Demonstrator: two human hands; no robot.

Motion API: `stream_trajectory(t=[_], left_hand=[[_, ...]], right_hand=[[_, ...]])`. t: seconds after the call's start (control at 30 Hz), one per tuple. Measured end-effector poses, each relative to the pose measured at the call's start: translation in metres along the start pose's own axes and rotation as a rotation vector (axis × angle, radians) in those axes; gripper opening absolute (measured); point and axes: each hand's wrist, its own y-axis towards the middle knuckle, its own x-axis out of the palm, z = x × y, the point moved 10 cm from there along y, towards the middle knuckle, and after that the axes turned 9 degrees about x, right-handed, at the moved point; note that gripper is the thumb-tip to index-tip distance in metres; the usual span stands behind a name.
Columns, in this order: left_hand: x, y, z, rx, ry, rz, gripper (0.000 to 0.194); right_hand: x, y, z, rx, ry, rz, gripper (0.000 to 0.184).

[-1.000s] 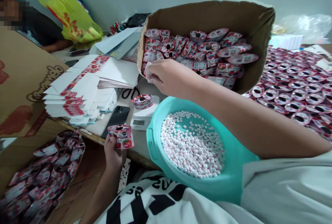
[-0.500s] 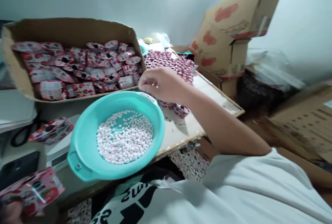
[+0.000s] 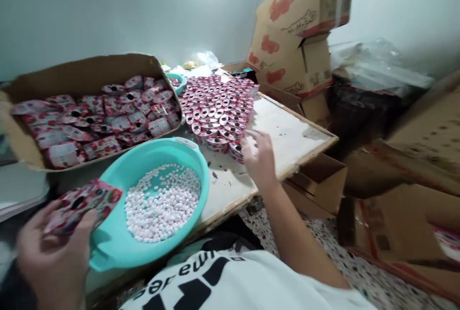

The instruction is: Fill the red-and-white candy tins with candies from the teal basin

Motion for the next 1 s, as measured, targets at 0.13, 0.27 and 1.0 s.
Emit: stream_trajectory(t=[0.13, 0.27, 1.0], left_hand=[[0.036, -0.013, 0.029, 0.161, 0.27, -0.376, 0.048], [0.086, -0.043, 0.06, 0.359, 0.336, -0.739, 0.038], [0.055, 0.161, -0.024, 0.153, 1.258, -0.861, 0.056]], right_hand=[[0.021, -0.037, 0.002, 0.069, 0.383, -0.144, 0.032], [0.09, -0.087, -0.082, -0.126, 0.618, -0.752, 0.049], [0.138, -0.105, -0.127, -0.314, 0.189, -1.041, 0.047]])
